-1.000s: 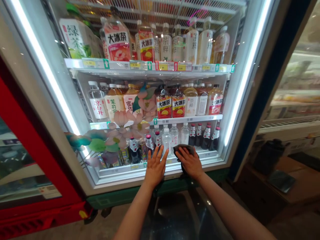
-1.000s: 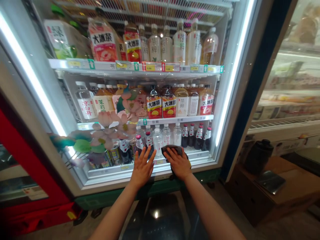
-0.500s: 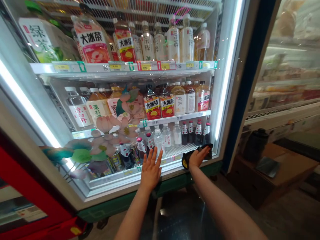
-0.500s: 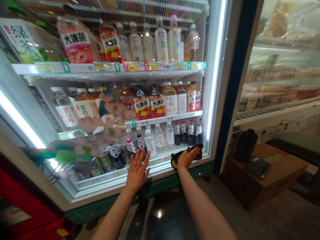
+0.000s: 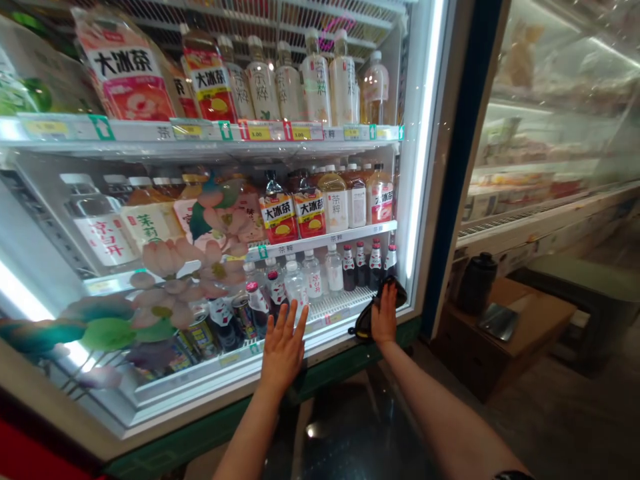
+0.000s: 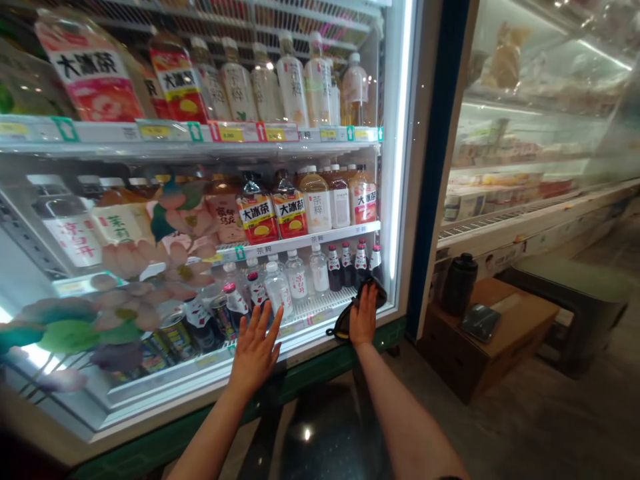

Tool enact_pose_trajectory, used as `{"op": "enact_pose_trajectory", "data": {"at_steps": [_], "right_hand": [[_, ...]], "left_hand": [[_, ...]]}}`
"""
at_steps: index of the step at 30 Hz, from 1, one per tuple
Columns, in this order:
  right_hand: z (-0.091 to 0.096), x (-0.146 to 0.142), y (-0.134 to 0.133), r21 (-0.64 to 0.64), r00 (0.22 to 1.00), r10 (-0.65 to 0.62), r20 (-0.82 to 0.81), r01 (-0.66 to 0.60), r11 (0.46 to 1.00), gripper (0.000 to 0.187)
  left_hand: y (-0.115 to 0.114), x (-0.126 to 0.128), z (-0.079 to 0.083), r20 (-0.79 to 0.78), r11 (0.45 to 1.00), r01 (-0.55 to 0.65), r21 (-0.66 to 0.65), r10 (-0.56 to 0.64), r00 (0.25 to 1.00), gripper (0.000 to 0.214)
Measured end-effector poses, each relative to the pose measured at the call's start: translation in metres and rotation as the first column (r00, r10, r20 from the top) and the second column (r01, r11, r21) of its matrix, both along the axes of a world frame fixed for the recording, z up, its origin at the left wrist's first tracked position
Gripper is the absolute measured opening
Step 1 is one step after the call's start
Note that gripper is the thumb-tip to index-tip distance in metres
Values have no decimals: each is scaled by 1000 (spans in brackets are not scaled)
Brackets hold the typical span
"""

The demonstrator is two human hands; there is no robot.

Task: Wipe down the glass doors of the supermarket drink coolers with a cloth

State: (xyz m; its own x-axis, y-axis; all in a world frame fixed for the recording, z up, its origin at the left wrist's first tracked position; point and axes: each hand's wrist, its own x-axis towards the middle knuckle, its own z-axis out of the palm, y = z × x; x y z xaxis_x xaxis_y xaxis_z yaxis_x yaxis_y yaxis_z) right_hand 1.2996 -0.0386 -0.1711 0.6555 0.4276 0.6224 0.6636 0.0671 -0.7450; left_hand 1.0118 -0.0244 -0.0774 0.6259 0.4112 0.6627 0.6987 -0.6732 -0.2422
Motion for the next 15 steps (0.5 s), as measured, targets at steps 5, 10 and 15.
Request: {"op": "enact_pose_trajectory", "data": {"at_steps": [5,10,15], "right_hand": [[32,32,15,58,989,-110,-103,116,992,74],[58,5,19,-3,970,-7,244,8,1000,75],[5,-7,-1,-143,940,86,329,-40,989,68]], "left_hand": [[4,-2,2,15,1000,-18,-8,18,1000,99],[5,0,-1,28,1000,-4,-18,5,1000,99],[9,0,-6,53,1000,12,-17,-12,999,102]]}}
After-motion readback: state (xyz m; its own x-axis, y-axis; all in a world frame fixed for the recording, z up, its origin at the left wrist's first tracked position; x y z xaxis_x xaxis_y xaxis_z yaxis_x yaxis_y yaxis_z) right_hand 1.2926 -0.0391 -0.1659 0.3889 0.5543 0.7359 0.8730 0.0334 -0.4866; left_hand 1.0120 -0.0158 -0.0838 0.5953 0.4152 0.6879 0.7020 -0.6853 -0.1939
